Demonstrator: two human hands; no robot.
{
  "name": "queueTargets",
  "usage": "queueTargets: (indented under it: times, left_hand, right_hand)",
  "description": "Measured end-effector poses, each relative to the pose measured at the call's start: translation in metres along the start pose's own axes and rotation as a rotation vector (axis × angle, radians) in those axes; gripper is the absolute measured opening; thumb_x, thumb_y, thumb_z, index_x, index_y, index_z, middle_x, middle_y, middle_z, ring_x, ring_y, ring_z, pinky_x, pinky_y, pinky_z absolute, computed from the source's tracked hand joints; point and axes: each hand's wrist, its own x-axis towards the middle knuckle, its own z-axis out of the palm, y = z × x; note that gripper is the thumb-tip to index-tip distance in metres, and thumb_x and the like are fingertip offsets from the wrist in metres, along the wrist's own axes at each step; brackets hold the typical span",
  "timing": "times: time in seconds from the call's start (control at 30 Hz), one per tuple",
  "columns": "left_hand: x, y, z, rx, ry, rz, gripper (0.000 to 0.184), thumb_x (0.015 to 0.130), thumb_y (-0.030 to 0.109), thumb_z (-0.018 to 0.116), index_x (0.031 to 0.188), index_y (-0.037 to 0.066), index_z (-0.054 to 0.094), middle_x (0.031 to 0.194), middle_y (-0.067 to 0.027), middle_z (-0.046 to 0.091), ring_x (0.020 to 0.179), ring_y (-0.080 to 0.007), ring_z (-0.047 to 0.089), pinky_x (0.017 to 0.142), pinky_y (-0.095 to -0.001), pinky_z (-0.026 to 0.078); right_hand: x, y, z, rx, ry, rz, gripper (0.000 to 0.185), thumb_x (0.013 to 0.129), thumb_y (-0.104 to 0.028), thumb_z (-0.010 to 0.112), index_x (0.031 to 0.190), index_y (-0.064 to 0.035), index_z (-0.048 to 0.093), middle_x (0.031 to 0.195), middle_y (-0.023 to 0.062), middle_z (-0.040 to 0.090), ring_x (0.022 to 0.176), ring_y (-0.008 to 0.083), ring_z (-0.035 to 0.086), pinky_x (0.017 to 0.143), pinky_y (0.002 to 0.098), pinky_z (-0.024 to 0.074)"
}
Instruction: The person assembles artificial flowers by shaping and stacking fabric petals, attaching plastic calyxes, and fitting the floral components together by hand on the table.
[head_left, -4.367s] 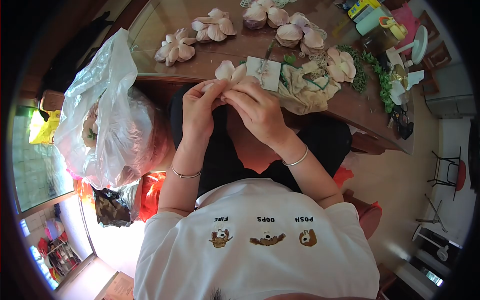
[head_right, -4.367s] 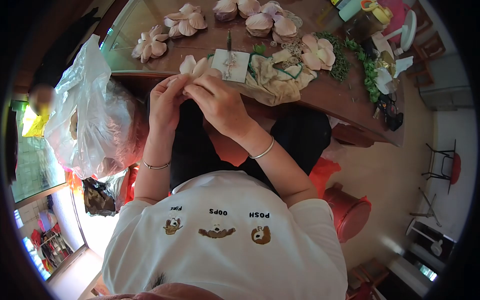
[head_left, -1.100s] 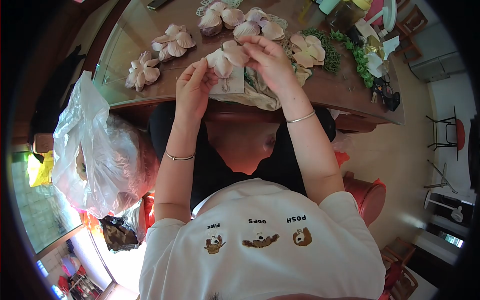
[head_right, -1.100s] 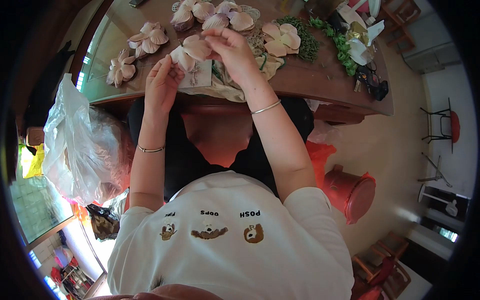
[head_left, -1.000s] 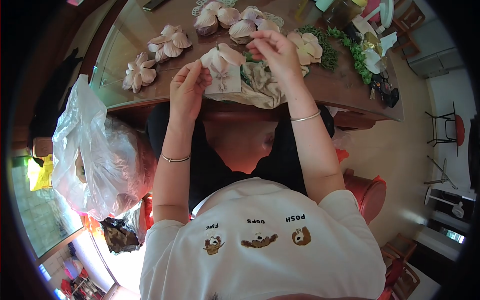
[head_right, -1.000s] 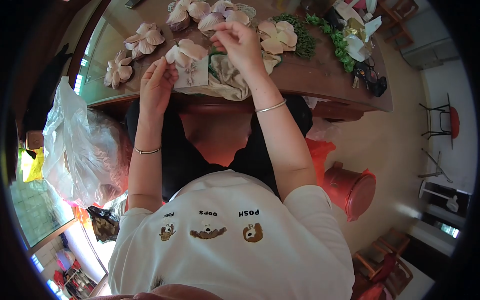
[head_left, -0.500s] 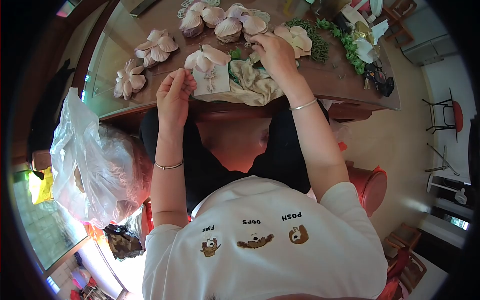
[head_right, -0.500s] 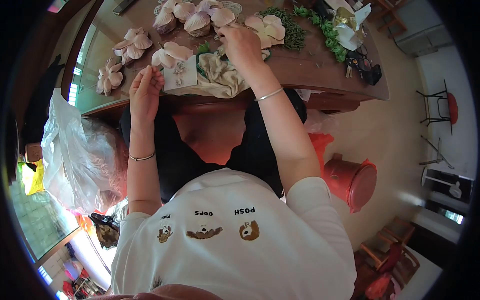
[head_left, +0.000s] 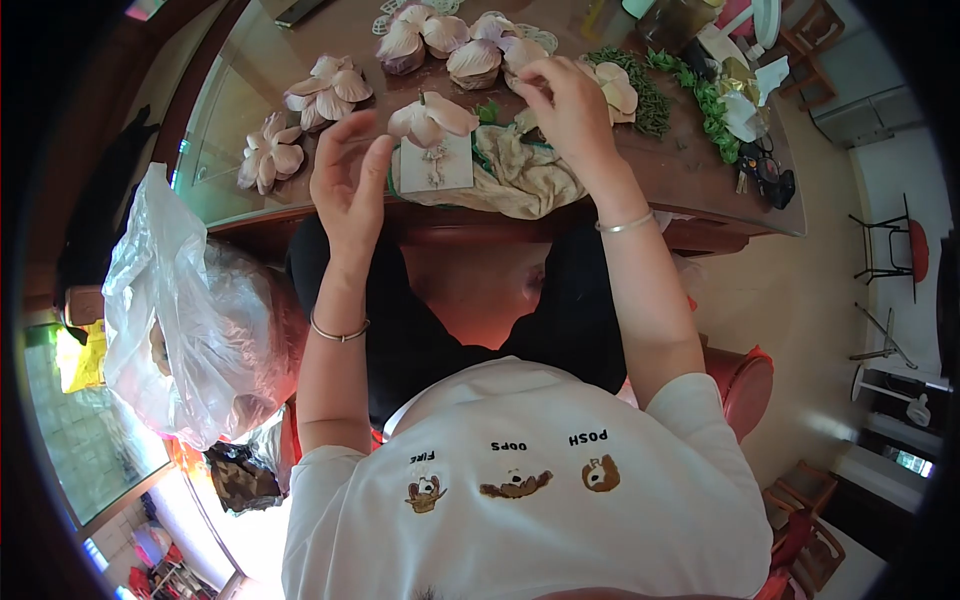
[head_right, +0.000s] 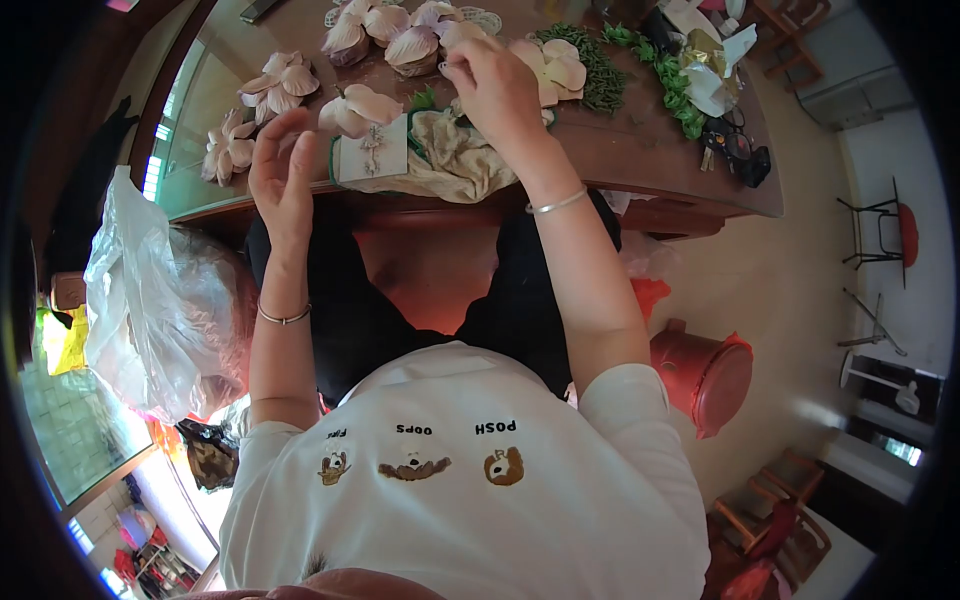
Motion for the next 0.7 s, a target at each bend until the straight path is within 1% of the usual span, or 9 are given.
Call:
queueTargets:
  times: [0.03, 0.07, 0.2, 0.23, 0.37, 0.57, 0.7]
  left_hand:
    - [0.002, 0.003, 0.002, 0.129, -0.033, 0.114, 0.032, 0.088, 0.015, 0.067, 0.115, 0.000, 0.058, 0.109, -0.0093, 0.062, 0.091, -0.0170, 0.058, 0.084, -0.0267, 0.046]
    - [0.005, 0.005, 0.004, 0.130, -0.028, 0.113, 0.032, 0.088, 0.015, 0.067, 0.115, 0.000, 0.058, 0.109, -0.0093, 0.062, 0.091, -0.0170, 0.058, 0.084, -0.0267, 0.046]
    - [0.022, 0.004, 0.014, 0.251, -0.266, 0.287, 0.046, 0.085, 0.016, 0.070, 0.125, 0.002, 0.052, 0.118, -0.0101, 0.059, 0.101, -0.0198, 0.056, 0.089, -0.0287, 0.045]
    - [0.023, 0.003, 0.015, 0.255, -0.262, 0.288, 0.046, 0.085, 0.016, 0.070, 0.125, 0.002, 0.052, 0.118, -0.0101, 0.059, 0.101, -0.0198, 0.056, 0.089, -0.0287, 0.045]
    - [0.022, -0.001, 0.020, 0.081, -0.342, 0.064, 0.048, 0.086, 0.016, 0.069, 0.128, 0.002, 0.050, 0.118, -0.0108, 0.058, 0.102, -0.0194, 0.056, 0.089, -0.0287, 0.045]
    - [0.015, -0.004, 0.028, -0.003, -0.350, -0.001, 0.049, 0.086, 0.016, 0.069, 0.129, 0.002, 0.050, 0.119, -0.0113, 0.058, 0.103, -0.0191, 0.055, 0.090, -0.0291, 0.045]
    - [0.018, -0.011, 0.033, -0.185, -0.305, -0.021, 0.045, 0.087, 0.016, 0.068, 0.127, 0.002, 0.051, 0.112, -0.0102, 0.060, 0.096, -0.0169, 0.058, 0.085, -0.0267, 0.046]
  right_hand:
    - [-0.002, -0.008, -0.004, 0.108, 0.043, 0.032, 0.013, 0.084, -0.006, 0.065, 0.096, -0.0039, 0.065, 0.080, 0.0060, 0.065, 0.065, 0.0163, 0.059, 0.059, 0.0272, 0.0459]
    - [-0.004, -0.016, -0.007, 0.110, 0.039, 0.029, 0.013, 0.084, -0.006, 0.065, 0.096, -0.0039, 0.065, 0.080, 0.0060, 0.065, 0.065, 0.0163, 0.059, 0.059, 0.0272, 0.0459]
    - [-0.012, -0.050, -0.010, 0.826, -0.114, 0.313, 0.012, 0.087, -0.006, 0.065, 0.098, -0.0014, 0.064, 0.080, 0.0042, 0.064, 0.067, 0.0093, 0.059, 0.058, 0.0197, 0.0447]
    - [-0.012, -0.052, -0.008, 0.829, -0.117, 0.310, 0.012, 0.087, -0.006, 0.065, 0.098, -0.0014, 0.064, 0.080, 0.0042, 0.064, 0.067, 0.0093, 0.059, 0.058, 0.0197, 0.0447]
    - [-0.015, -0.051, 0.004, 0.839, -0.144, 0.247, 0.012, 0.087, -0.005, 0.064, 0.099, 0.0000, 0.063, 0.081, 0.0045, 0.064, 0.068, 0.0084, 0.059, 0.059, 0.0174, 0.0455]
    - [-0.014, -0.053, 0.015, 0.809, -0.117, 0.213, 0.013, 0.087, -0.002, 0.063, 0.099, 0.0006, 0.063, 0.080, 0.0045, 0.064, 0.067, 0.0083, 0.059, 0.059, 0.0179, 0.0458]
    - [-0.015, -0.053, 0.018, 0.692, -0.122, 0.171, 0.013, 0.086, 0.000, 0.063, 0.099, 0.0010, 0.063, 0.081, 0.0043, 0.064, 0.068, 0.0079, 0.059, 0.060, 0.0178, 0.0464]
